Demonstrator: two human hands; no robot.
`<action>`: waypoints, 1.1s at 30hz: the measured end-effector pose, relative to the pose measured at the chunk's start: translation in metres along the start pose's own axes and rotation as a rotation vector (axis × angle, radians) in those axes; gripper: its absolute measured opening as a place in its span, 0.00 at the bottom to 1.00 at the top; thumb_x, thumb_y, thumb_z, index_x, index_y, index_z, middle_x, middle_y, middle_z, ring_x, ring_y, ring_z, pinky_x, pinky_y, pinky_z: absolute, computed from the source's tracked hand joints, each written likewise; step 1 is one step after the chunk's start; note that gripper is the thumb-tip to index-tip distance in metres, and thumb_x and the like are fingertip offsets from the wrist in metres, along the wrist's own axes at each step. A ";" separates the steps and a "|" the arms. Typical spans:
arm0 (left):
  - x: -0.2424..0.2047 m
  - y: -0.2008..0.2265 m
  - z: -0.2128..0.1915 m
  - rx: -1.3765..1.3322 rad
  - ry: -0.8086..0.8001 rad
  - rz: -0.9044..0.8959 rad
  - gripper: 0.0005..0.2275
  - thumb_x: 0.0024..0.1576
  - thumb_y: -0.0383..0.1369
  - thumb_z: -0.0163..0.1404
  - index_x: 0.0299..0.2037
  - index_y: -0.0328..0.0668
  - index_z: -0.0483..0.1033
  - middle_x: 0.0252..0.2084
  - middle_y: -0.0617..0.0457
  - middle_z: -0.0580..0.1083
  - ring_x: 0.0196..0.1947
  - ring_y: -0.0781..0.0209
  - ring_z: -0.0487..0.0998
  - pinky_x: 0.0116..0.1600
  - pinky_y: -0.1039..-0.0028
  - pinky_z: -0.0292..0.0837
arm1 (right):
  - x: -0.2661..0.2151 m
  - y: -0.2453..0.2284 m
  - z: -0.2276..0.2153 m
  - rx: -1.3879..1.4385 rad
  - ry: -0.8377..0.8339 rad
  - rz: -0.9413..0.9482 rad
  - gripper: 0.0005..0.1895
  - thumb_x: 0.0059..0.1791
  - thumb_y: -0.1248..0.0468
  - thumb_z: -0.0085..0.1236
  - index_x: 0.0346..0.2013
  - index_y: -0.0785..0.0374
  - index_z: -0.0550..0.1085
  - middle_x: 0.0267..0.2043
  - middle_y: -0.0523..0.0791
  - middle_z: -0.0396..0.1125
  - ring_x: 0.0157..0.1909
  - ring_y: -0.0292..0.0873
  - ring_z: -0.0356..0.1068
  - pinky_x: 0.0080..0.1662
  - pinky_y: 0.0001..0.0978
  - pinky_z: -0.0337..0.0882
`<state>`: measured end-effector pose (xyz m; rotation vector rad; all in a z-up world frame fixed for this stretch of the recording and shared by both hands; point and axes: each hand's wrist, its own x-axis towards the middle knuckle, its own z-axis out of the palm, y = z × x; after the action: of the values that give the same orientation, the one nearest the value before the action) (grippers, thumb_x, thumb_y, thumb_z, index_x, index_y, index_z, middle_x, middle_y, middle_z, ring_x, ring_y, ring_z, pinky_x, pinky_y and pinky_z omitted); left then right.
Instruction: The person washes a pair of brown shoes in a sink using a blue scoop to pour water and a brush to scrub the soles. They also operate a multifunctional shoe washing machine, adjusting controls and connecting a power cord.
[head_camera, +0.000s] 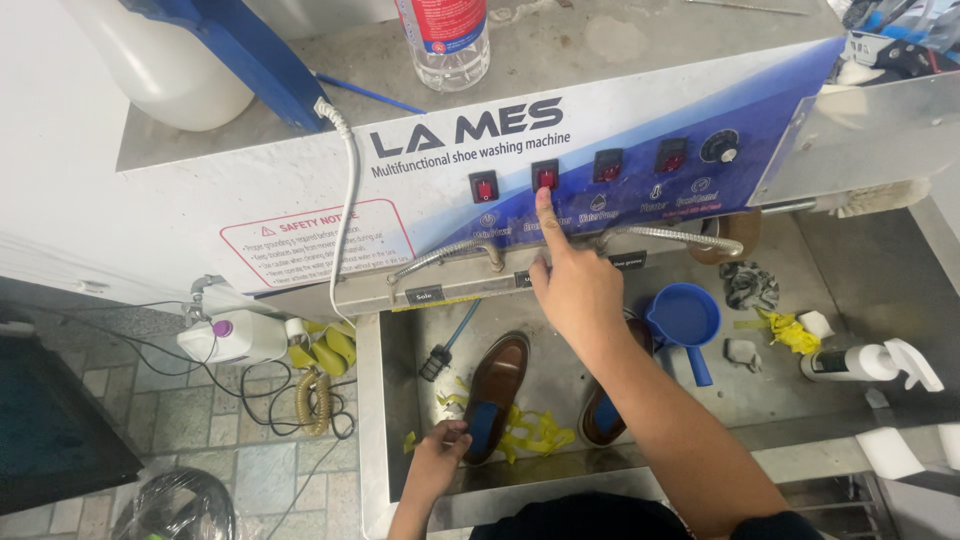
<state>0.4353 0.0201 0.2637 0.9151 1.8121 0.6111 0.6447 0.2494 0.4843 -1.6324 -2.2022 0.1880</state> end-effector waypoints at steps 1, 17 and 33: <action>0.000 -0.001 0.001 -0.002 -0.001 0.014 0.15 0.55 0.35 0.55 0.51 0.41 0.79 0.39 0.48 0.83 0.40 0.58 0.84 0.47 0.71 0.77 | 0.000 0.001 0.000 0.004 -0.041 0.021 0.46 0.48 0.57 0.57 0.77 0.48 0.46 0.21 0.49 0.72 0.23 0.54 0.74 0.31 0.46 0.76; -0.003 0.003 0.004 0.043 -0.025 -0.037 0.16 0.54 0.35 0.56 0.52 0.43 0.79 0.40 0.48 0.82 0.39 0.56 0.84 0.48 0.71 0.76 | 0.009 0.002 -0.019 0.208 0.022 -0.004 0.50 0.47 0.64 0.57 0.79 0.46 0.42 0.21 0.48 0.70 0.23 0.54 0.73 0.34 0.45 0.76; 0.005 -0.016 0.002 0.055 -0.021 -0.042 0.16 0.54 0.35 0.56 0.52 0.44 0.79 0.39 0.49 0.82 0.36 0.59 0.84 0.45 0.72 0.77 | 0.006 0.016 -0.007 0.467 0.167 0.108 0.57 0.48 0.68 0.59 0.77 0.64 0.28 0.23 0.47 0.72 0.25 0.47 0.76 0.36 0.36 0.77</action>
<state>0.4304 0.0144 0.2482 0.9151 1.8326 0.5259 0.6596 0.2593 0.4867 -1.4421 -1.7773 0.5320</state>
